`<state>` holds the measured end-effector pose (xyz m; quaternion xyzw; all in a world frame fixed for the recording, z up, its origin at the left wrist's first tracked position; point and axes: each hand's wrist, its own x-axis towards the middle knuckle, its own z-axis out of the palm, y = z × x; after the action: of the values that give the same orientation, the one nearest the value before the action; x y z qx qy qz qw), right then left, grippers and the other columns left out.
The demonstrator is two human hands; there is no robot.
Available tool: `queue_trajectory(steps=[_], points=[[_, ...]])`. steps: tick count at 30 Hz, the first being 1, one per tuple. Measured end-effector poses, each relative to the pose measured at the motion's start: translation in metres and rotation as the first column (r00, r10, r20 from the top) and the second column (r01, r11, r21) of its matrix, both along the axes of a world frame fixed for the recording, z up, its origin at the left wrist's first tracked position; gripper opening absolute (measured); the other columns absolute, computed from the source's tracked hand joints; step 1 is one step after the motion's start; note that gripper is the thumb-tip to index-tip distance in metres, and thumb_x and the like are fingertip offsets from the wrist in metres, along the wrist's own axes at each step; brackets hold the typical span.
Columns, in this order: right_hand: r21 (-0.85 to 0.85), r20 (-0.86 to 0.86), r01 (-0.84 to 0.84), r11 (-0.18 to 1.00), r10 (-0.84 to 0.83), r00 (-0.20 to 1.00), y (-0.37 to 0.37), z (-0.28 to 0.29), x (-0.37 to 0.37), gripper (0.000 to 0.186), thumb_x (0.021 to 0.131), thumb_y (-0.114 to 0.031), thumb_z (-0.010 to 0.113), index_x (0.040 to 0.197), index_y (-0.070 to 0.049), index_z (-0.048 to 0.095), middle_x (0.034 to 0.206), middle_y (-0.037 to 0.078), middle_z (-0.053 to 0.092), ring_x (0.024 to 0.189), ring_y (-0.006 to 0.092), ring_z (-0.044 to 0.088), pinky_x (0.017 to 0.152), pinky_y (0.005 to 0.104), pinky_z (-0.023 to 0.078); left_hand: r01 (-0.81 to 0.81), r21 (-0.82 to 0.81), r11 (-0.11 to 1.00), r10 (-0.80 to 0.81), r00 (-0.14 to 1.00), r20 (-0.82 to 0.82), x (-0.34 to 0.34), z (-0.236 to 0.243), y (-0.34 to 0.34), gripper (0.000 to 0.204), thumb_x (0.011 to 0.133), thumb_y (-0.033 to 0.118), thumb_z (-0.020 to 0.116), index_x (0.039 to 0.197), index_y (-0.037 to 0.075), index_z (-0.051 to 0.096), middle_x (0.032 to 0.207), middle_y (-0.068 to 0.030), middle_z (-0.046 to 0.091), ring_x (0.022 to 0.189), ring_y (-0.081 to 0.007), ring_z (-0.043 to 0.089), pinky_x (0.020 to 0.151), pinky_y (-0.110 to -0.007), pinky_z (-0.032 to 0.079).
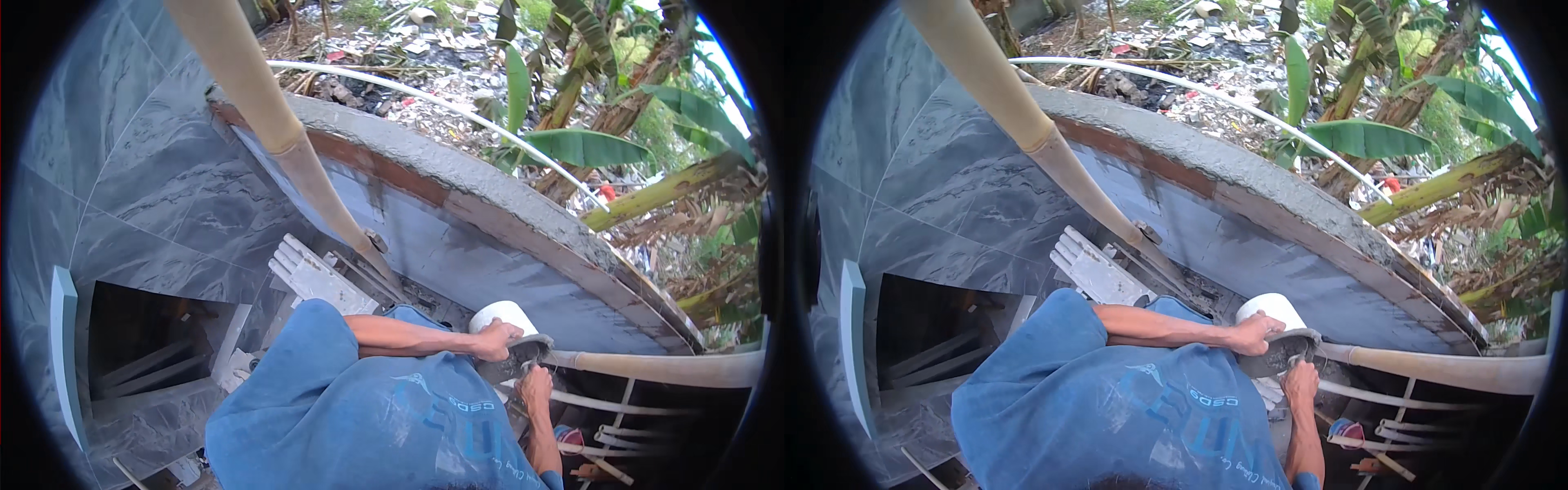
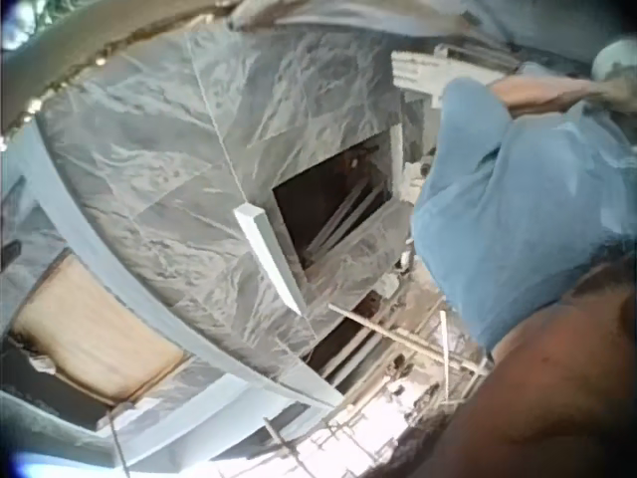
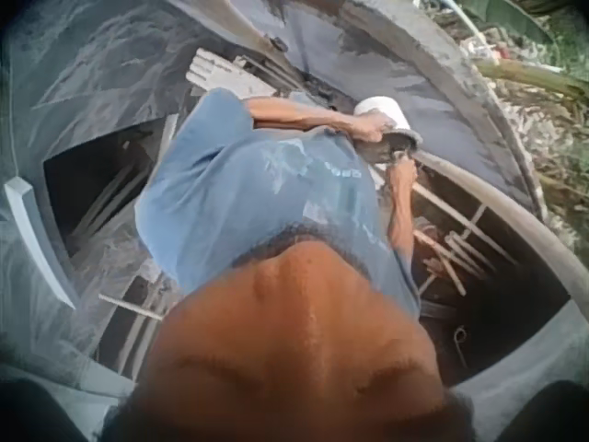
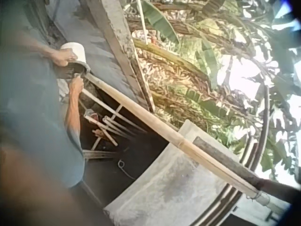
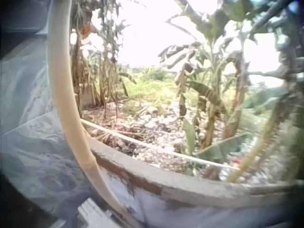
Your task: The person applies mortar to the top edge of a wall using a trowel and a bucket of mix. They scoop the wet mixture from the bucket and spread it evenly along the ledge, smoothing the surface with the tool as they move.
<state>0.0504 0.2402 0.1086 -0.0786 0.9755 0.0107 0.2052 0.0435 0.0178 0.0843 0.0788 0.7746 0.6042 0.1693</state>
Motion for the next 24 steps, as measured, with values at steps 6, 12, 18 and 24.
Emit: queue_trajectory(steps=[6,12,18,24], points=[[-0.233,0.156,-0.085,0.969,0.124,0.980,0.028,-0.010,-0.001,0.023,0.076,-0.013,0.063,0.093,0.001,0.066,0.080,0.030,0.064,0.081,0.0480,0.064,0.074,0.0523,0.052,0.119,0.041,0.992,-0.120,0.992,0.024,0.006,0.027,-0.023,0.035,0.074,-0.003,0.060,0.107,0.005,0.054,0.095,-0.0199,0.057,0.098,-0.0359,0.057,0.088,-0.040,0.044],[-0.639,0.253,0.188,0.746,-0.026,0.967,0.021,-0.029,0.034,0.033,0.078,-0.018,0.069,0.105,0.001,0.068,0.074,0.018,0.067,0.069,0.0296,0.064,0.068,0.0393,0.049,0.202,0.024,0.979,-0.203,0.979,0.033,0.003,0.050,-0.036,0.028,0.077,-0.001,0.068,0.089,0.007,0.043,0.079,-0.0062,0.043,0.080,-0.0177,0.048,0.070,-0.034,0.041],[-0.675,0.710,0.715,0.182,-0.105,0.697,-0.014,-0.024,0.039,0.020,0.088,-0.021,0.069,0.087,-0.001,0.068,0.055,-0.003,0.048,0.043,0.0045,0.040,0.039,0.0248,0.026,0.021,0.185,0.982,-0.056,0.981,0.184,-0.014,0.020,-0.058,0.032,0.075,-0.005,0.068,0.082,0.008,0.040,0.078,-0.0007,0.039,0.076,-0.0139,0.043,0.070,-0.029,0.040],[-0.694,0.704,0.693,0.197,-0.020,0.710,0.002,0.004,-0.008,0.020,0.089,-0.020,0.066,0.085,-0.001,0.064,0.059,0.000,0.051,0.042,0.0078,0.046,0.037,0.0247,0.031,-0.233,0.300,0.925,0.090,0.901,0.424,-0.038,0.017,-0.064,0.024,0.080,-0.003,0.066,0.084,0.010,0.047,0.080,0.0035,0.047,0.072,-0.0079,0.049,0.059,-0.023,0.045]])
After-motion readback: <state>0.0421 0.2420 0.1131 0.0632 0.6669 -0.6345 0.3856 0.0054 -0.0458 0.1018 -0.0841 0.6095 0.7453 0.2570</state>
